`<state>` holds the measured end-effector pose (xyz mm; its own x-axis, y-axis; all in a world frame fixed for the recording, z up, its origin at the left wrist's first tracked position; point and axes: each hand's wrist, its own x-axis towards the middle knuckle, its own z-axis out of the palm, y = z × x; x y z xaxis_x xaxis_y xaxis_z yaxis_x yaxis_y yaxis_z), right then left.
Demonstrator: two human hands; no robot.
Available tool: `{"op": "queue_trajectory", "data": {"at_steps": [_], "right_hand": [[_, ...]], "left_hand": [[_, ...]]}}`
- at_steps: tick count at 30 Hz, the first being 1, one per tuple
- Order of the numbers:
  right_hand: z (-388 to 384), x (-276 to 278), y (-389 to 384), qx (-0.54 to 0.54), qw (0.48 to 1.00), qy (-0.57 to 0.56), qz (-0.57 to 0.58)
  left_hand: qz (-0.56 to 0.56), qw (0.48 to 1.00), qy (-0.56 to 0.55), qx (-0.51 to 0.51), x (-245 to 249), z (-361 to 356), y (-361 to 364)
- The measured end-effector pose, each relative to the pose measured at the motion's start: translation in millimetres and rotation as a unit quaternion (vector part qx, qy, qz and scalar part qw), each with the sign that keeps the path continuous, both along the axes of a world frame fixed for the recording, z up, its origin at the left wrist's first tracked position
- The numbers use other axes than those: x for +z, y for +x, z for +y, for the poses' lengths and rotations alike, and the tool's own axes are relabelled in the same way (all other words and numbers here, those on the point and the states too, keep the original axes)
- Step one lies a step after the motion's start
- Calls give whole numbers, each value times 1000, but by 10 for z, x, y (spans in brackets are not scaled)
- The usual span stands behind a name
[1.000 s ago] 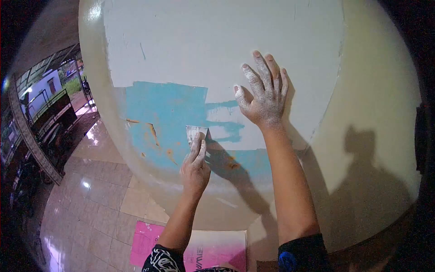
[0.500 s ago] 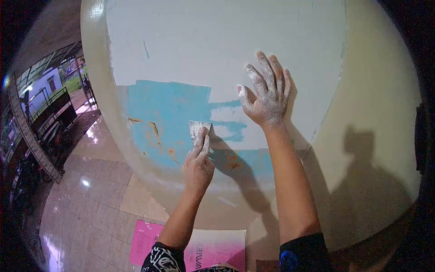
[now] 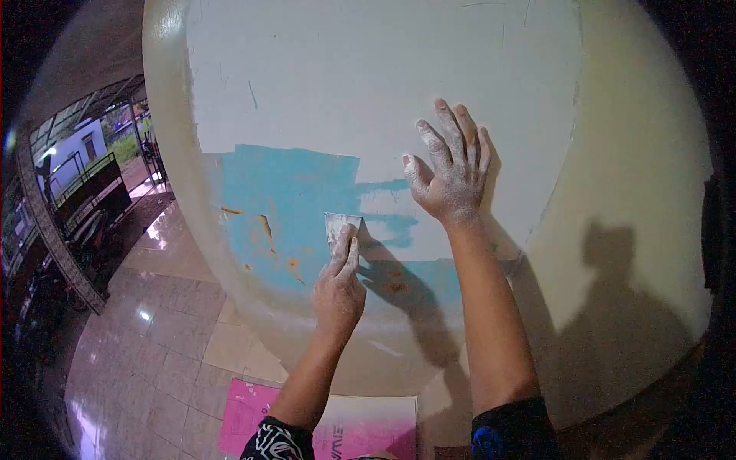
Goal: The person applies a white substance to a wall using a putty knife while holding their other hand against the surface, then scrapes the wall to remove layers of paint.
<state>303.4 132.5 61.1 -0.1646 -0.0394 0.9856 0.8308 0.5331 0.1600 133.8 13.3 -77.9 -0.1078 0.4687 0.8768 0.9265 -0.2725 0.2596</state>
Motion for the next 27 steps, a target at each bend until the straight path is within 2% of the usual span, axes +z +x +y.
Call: {"op": "queue_trajectory", "data": {"at_steps": [4, 8, 9, 12, 16, 20, 27], "right_hand": [[-24, -10, -13, 12, 1000, 9, 12], [-33, -23, 1, 8, 1000, 8, 11], [-34, -30, 6, 10, 1000, 7, 9], [-59, -10, 6, 14, 1000, 2, 9], [-51, -22, -6, 18, 1000, 4, 13], [-41, -25, 8, 25, 1000, 7, 12], [-29, -28, -4, 26, 1000, 5, 14]], "left_hand": [[-20, 1000, -18, -1, 108, -2, 18], [-9, 1000, 8, 6, 354, 69, 52], [-29, 999, 28, -21, 368, 78, 64], [-18, 998, 54, -31, 257, 107, 33], [-28, 999, 3, -26, -74, 16, 65], [-34, 999, 7, -32, -309, 102, 8], [-30, 999, 10, -24, 5, 76, 44]]}}
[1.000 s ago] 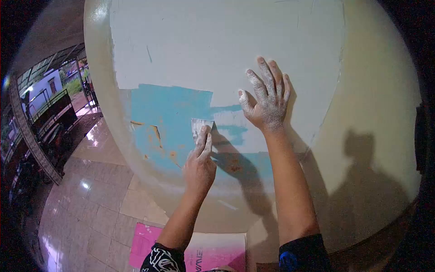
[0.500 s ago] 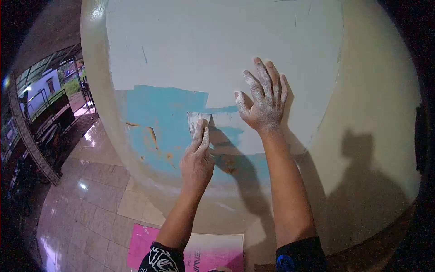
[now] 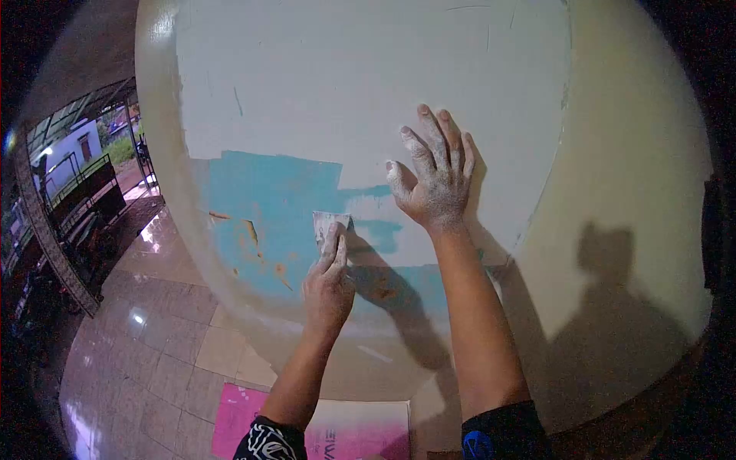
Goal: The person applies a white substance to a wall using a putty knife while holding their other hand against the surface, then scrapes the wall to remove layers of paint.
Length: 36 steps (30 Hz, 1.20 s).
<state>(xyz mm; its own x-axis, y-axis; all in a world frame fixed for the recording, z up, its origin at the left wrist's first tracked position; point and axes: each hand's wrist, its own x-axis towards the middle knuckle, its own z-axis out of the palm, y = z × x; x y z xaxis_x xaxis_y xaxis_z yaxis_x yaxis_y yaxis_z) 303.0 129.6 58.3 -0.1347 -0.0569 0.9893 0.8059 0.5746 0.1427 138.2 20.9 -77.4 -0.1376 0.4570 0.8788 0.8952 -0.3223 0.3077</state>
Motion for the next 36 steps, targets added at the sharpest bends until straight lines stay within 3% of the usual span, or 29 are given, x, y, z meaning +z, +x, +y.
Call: {"op": "queue_trajectory", "data": {"at_steps": [11, 21, 23, 27, 35, 36], "right_hand": [[6, -53, 1, 14, 1000, -5, -2], [25, 32, 99, 12, 999, -27, -31], [29, 160, 284, -40, 989, -47, -131], [17, 236, 511, -72, 983, -53, -158], [124, 94, 427, -46, 992, -57, -106], [90, 106, 426, -55, 991, -66, -106]], "left_hand": [[-22, 999, -30, -5, 336, -20, 78], [-23, 1000, 11, -18, -68, 127, 49], [-28, 1000, -5, -11, -101, 145, 14], [-38, 999, -26, 1, -27, 82, 40], [-13, 999, -15, 32, -22, 89, 43], [-35, 998, -54, 13, 38, 44, 58]]}}
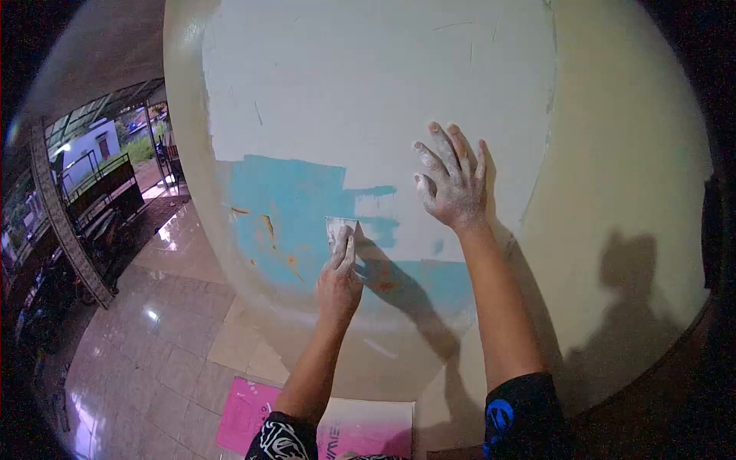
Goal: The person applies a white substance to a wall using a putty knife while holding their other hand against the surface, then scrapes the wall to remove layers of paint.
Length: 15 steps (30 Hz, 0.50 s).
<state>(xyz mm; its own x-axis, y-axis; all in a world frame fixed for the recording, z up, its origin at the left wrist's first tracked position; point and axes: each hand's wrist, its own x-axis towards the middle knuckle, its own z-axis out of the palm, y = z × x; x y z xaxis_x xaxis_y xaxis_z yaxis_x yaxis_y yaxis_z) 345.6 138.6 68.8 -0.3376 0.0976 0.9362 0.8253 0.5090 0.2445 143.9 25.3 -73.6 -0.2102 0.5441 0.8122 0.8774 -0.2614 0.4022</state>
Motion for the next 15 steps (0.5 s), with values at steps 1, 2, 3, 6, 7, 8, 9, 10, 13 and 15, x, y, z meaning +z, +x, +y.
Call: {"op": "queue_trajectory", "data": {"at_steps": [1, 2, 3, 6, 7, 8, 9, 10, 13, 15], "right_hand": [[1, 4, -7, 0, 1000, 4, 2], [1, 2, -5, -1, 1000, 8, 2], [2, -4, -1, -2, 1000, 11, 1], [21, -13, -1, -5, 1000, 15, 2], [16, -22, -4, -5, 1000, 15, 2], [8, -21, -4, -5, 1000, 18, 2], [3, -16, -2, -5, 1000, 20, 1], [-4, -18, -2, -5, 1000, 19, -1], [12, -15, -2, 0, 1000, 20, 4], [24, -25, -7, 17, 999, 37, 13]], "left_hand": [[2, 1000, 4, 0, 9, 22, -21], [5, 1000, -2, 2, -2, 37, -40], [8, 1000, -10, 3, -10, 47, -52], [44, 998, 8, 37, 48, 46, -51], [43, 998, 8, 37, 54, 40, -51], [52, 998, 18, 38, 66, 39, -51], [59, 997, 28, 39, 79, 40, -45], [57, 997, 27, 39, 91, 33, -42], [37, 999, 14, 25, 158, 47, -36], [41, 998, 22, 42, 196, 52, -24]]}}
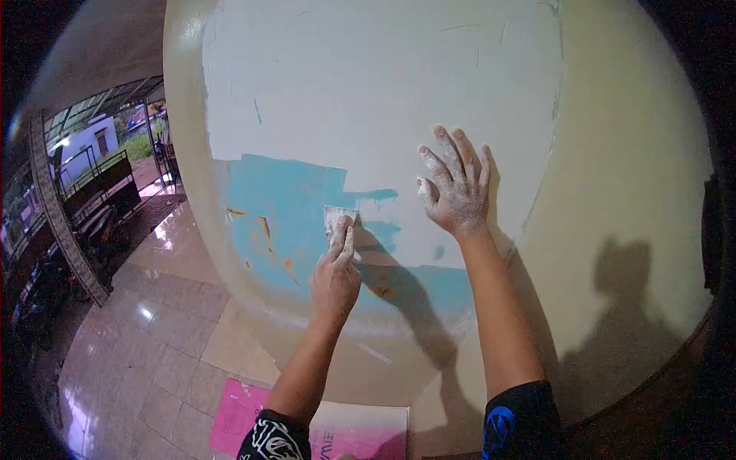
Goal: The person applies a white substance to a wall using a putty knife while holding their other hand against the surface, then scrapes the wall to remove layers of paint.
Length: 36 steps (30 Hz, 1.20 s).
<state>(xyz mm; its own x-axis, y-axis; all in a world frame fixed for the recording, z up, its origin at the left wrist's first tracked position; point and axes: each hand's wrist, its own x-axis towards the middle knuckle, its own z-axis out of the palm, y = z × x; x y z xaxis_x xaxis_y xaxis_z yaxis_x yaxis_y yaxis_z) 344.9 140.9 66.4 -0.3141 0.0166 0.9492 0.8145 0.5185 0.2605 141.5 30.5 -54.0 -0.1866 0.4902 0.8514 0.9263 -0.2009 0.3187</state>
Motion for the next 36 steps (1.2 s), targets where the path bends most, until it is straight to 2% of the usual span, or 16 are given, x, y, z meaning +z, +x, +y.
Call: {"op": "queue_trajectory", "data": {"at_steps": [6, 8, 14, 16, 17, 20, 26, 29, 36], "right_hand": [[-10, -14, -12, 0, 1000, 5, 5], [-18, -10, -9, -3, 1000, 2, 5], [-17, -51, 2, -4, 1000, 11, 2], [-14, -46, -7, 1, 1000, 11, 4], [-33, -50, -5, 13, 1000, 4, 9], [-22, -29, -7, 6, 1000, 22, 9], [14, -41, -3, 20, 1000, 21, 11], [54, -46, -15, 20, 999, 29, 14], [19, -46, -6, 18, 1000, 19, 15]], "left_hand": [[-17, 999, -27, -21, 129, -38, 42], [9, 999, 48, -10, 112, 14, 36], [17, 1000, 19, 17, 91, 51, 7], [17, 997, 79, -19, 109, 36, 14], [4, 999, 44, -8, 112, -11, 32], [-7, 998, 54, -27, 61, 2, 36], [-2, 997, 48, -67, -346, 42, -7], [6, 999, 7, -30, -294, -6, 16], [-10, 998, 49, -32, -65, 39, 52]]}}
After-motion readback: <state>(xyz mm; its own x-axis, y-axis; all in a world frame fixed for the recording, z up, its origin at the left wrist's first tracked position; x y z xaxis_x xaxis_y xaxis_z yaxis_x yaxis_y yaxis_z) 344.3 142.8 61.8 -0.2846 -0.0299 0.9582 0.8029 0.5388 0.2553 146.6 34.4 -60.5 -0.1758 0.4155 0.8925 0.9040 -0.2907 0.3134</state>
